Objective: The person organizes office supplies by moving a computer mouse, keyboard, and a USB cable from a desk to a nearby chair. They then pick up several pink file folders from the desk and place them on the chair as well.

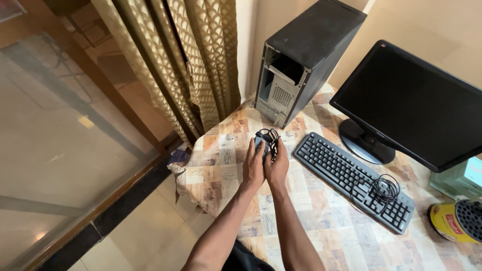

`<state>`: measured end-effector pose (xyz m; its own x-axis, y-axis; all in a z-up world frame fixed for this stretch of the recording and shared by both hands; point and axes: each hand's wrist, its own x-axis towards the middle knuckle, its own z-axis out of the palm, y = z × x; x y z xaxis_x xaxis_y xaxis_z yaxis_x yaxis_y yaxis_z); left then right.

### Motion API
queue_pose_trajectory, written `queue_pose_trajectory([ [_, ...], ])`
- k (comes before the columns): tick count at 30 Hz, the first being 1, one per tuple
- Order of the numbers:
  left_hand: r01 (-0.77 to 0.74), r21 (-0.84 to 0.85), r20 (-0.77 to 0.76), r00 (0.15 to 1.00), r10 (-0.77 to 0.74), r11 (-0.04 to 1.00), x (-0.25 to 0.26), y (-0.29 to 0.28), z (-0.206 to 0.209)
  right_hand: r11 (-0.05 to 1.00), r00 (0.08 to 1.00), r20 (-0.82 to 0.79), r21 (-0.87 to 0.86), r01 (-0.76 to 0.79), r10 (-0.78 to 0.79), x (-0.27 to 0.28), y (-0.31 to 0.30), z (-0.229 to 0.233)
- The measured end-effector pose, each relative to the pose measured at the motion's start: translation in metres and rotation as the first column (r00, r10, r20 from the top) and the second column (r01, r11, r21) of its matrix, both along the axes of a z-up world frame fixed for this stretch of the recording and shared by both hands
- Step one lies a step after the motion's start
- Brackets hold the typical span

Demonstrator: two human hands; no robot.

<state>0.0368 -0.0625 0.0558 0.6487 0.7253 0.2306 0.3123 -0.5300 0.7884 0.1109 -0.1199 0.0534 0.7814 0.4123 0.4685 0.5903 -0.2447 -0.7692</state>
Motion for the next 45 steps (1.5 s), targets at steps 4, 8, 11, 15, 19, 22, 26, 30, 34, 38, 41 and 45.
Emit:
queue_pose_trajectory([
  [4,0.025,0.079,0.051,0.998,-0.029,0.997,-0.002,-0.008,0.015,0.998,0.998,-0.055,0.053,0.017,-0.014,-0.007,-0.013,0.020],
  [8,0.036,0.084,0.050,0.998,-0.040,0.996,0.001,-0.015,0.028,0.998,0.998,-0.047,0.052,0.032,-0.030,-0.005,-0.022,0.033],
  [11,0.042,0.083,0.057,0.997,-0.047,0.996,0.002,-0.019,0.036,0.998,0.999,0.010,0.057,0.031,-0.032,-0.002,-0.027,0.037],
  [15,0.059,0.095,0.059,0.996,-0.064,0.994,0.003,-0.028,0.044,0.997,0.999,0.015,0.060,0.044,-0.045,0.000,-0.036,0.043],
  [19,0.072,0.081,0.077,0.994,-0.078,0.994,0.004,-0.038,0.054,0.996,0.998,0.013,0.071,0.061,-0.062,0.001,-0.045,0.049],
  [22,0.080,0.084,0.087,0.992,-0.088,0.993,0.003,-0.046,0.060,0.995,0.997,0.024,0.067,0.070,-0.071,0.000,-0.054,0.053],
  [26,0.091,0.105,0.113,0.988,-0.103,0.990,0.002,-0.056,0.065,0.994,0.995,0.046,0.076,0.080,-0.084,-0.002,-0.065,0.060],
  [30,0.125,0.131,0.121,0.983,-0.141,0.984,0.002,-0.065,0.068,0.991,0.993,0.035,0.069,0.112,-0.114,-0.006,-0.078,0.068],
  [34,0.180,0.094,0.127,0.973,-0.191,0.979,0.003,-0.073,0.075,0.984,0.986,0.016,0.060,0.165,-0.167,-0.010,-0.089,0.077],
  [38,0.259,0.110,0.104,0.957,-0.270,0.960,0.005,-0.079,0.084,0.970,0.973,-0.053,0.082,0.228,-0.224,-0.014,-0.100,0.085],
  [41,0.311,0.137,0.124,0.937,-0.328,0.941,0.009,-0.081,0.091,0.956,0.960,-0.001,0.099,0.277,-0.278,-0.013,-0.105,0.090],
  [45,0.383,0.169,0.137,0.903,-0.406,0.908,0.010,-0.088,0.092,0.928,0.932,0.016,0.105,0.358,-0.362,-0.020,-0.116,0.093],
])
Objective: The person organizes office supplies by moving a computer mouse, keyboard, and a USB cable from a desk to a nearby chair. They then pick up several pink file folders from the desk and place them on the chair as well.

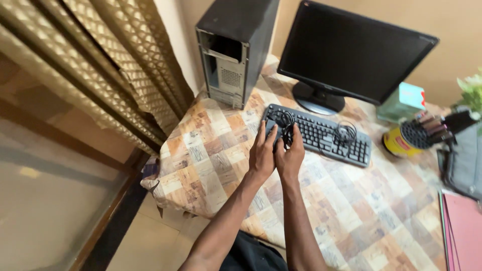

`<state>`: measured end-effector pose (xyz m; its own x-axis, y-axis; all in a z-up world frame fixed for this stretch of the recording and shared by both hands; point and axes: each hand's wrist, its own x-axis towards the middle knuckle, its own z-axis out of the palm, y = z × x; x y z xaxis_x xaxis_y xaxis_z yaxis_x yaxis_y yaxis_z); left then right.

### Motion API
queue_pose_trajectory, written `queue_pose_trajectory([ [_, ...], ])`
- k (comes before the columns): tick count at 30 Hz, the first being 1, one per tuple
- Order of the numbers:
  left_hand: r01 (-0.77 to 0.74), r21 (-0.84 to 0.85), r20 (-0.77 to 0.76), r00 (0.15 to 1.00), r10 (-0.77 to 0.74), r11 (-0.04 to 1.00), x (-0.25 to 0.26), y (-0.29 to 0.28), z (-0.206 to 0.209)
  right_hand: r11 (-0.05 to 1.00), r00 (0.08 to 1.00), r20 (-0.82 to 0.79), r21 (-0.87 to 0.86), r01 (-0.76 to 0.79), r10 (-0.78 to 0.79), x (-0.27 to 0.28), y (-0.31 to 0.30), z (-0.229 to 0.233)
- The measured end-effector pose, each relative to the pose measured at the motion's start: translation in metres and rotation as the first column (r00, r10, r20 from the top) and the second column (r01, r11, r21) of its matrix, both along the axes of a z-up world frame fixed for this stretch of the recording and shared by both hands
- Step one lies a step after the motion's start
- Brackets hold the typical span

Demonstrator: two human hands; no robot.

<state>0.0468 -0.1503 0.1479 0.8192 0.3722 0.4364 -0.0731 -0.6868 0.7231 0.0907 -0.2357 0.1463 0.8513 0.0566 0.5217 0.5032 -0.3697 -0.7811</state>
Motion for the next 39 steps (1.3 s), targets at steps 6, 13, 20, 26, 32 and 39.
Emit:
queue_pose_trajectory([
  [6,0.123,-0.033,-0.070,0.990,-0.125,0.992,-0.004,-0.010,0.004,0.992,0.991,0.043,-0.016,0.124,-0.123,-0.014,-0.016,0.000],
  [13,0.239,0.028,-0.051,0.970,-0.237,0.971,-0.013,-0.020,0.001,0.972,0.972,-0.060,0.038,0.230,-0.228,-0.036,-0.027,0.000],
  [20,0.337,0.025,-0.046,0.941,-0.336,0.941,-0.024,-0.035,-0.009,0.940,0.938,-0.094,0.038,0.338,-0.334,-0.058,-0.043,-0.008],
  [26,0.420,0.028,-0.048,0.907,-0.419,0.907,-0.029,-0.057,-0.013,0.903,0.901,-0.083,0.026,0.429,-0.426,-0.073,-0.065,-0.012],
  [32,0.508,0.022,-0.035,0.861,-0.507,0.861,-0.030,-0.086,-0.006,0.856,0.854,-0.094,0.032,0.516,-0.511,-0.081,-0.093,-0.008],
  [39,0.578,0.024,-0.005,0.816,-0.578,0.816,-0.029,-0.121,-0.002,0.811,0.810,-0.085,0.026,0.584,-0.580,-0.088,-0.128,-0.005],
])
